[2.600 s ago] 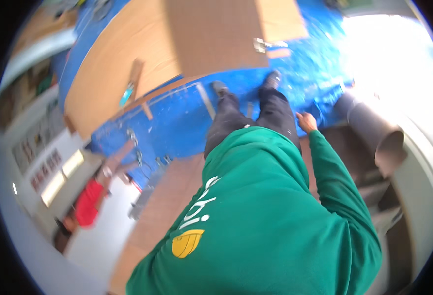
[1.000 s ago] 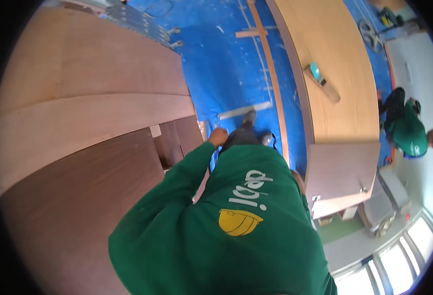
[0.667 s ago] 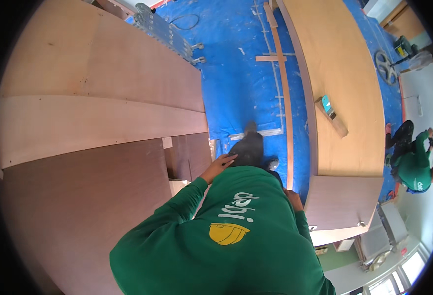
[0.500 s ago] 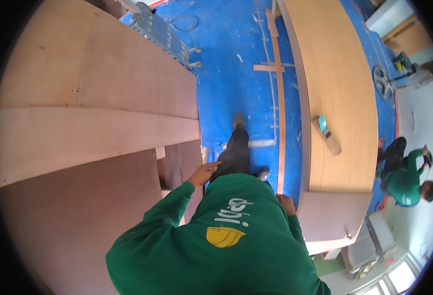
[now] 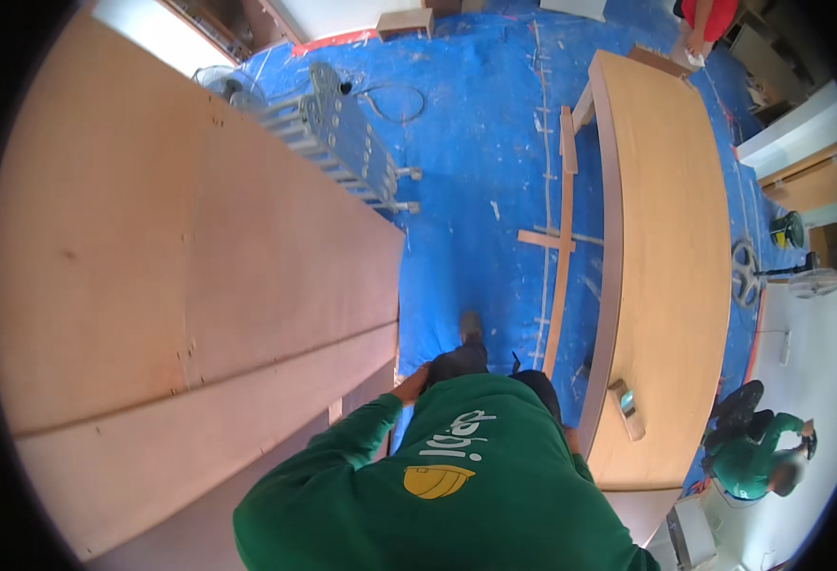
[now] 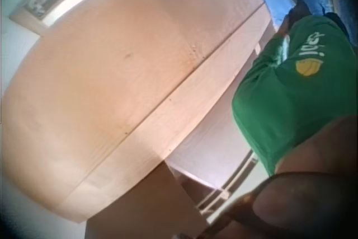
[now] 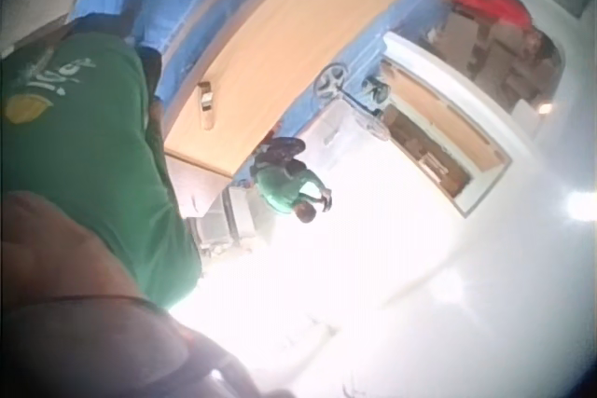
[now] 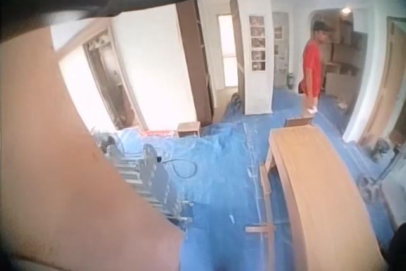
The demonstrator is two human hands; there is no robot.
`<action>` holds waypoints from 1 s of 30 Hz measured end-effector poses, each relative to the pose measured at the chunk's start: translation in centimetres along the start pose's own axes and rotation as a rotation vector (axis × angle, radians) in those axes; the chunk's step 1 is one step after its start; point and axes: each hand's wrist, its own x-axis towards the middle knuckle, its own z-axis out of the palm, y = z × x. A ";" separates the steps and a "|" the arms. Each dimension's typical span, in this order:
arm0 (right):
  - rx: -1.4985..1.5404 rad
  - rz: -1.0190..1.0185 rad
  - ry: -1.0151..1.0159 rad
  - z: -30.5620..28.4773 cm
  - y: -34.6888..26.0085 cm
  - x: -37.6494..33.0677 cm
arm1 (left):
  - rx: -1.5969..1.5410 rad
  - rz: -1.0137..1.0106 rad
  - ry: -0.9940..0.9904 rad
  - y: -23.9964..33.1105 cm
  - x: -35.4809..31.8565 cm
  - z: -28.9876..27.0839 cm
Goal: The person removes eyeglasses and adjusts the camera, then handles a wooden cabinet door and a thin wooden strip. They walk through a room under construction and use a pencil to mark measurements on the wooden strip while holding it against the cabinet door.
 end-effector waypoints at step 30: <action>0.514 0.241 -0.347 -33.7 -31.8 76.0 | 0.361 -0.557 0.302 3.6 45.9 -13.0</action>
